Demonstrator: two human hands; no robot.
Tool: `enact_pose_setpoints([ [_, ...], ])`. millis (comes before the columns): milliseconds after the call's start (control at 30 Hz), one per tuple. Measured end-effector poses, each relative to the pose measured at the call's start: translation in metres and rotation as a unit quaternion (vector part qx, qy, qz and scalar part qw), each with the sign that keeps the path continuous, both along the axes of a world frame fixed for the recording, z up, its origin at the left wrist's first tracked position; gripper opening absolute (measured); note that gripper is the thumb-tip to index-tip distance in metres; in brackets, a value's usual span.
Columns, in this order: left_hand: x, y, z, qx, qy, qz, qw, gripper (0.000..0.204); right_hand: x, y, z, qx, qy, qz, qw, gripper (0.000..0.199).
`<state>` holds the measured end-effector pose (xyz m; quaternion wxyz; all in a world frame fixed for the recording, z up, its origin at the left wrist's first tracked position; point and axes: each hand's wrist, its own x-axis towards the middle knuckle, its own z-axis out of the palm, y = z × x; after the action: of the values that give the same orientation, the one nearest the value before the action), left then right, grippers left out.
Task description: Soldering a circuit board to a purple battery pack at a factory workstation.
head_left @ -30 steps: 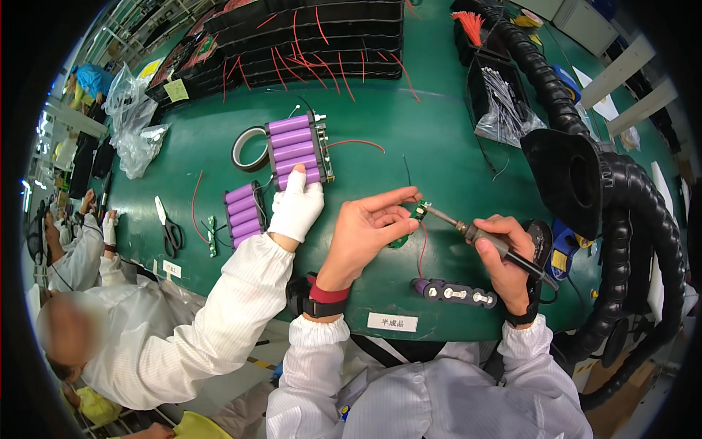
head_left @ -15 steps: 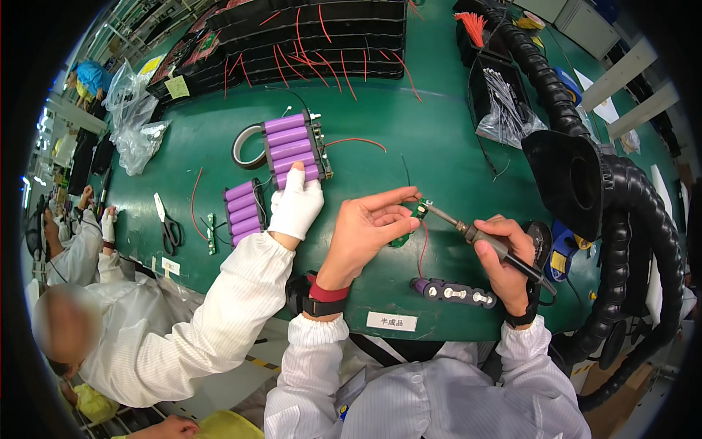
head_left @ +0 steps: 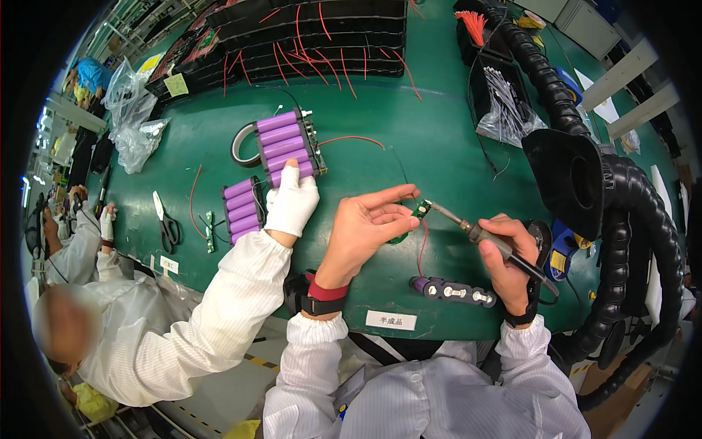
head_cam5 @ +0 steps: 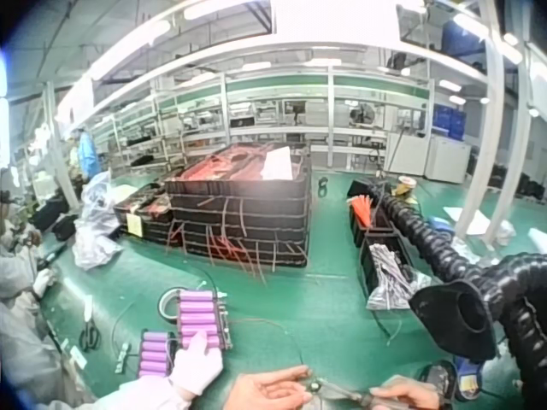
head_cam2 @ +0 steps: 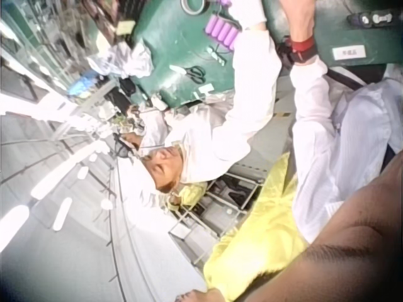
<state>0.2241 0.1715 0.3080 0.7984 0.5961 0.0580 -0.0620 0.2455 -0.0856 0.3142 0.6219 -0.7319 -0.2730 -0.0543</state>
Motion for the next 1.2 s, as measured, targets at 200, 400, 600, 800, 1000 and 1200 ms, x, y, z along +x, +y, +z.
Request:
enact_pose_setpoints([
  [200, 0.001, 0.000, 0.002, 0.004, 0.010, 0.006, 1.000, 0.058, 0.001, -0.006, -0.007, 0.071, -0.031, -0.011, 0.997, 0.027],
  [400, 0.003, 0.000, -0.003, 0.033, -0.018, 0.031, 0.999, 0.063, 0.000, -0.005, -0.005, 0.080, -0.034, -0.006, 0.996, 0.027],
  [600, 0.005, -0.003, -0.001, 0.088, 0.001, 0.022, 0.996, 0.054, 0.001, -0.008, -0.005, 0.084, -0.035, -0.015, 0.996, 0.027],
  [800, 0.003, -0.005, -0.017, 0.102, -0.074, 0.060, 0.990, 0.044, -0.005, -0.010, -0.004, 0.078, -0.040, -0.021, 0.996, 0.027],
  [1000, 0.001, 0.000, -0.016, 0.183, -0.096, 0.117, 0.971, 0.033, -0.004, -0.008, 0.003, 0.077, -0.070, -0.024, 0.994, 0.026],
  [1200, -0.031, 0.000, -0.014, 0.337, -0.113, 0.149, 0.923, 0.025, -0.023, -0.025, 0.042, -0.029, -0.177, -0.014, 0.984, 0.029],
])
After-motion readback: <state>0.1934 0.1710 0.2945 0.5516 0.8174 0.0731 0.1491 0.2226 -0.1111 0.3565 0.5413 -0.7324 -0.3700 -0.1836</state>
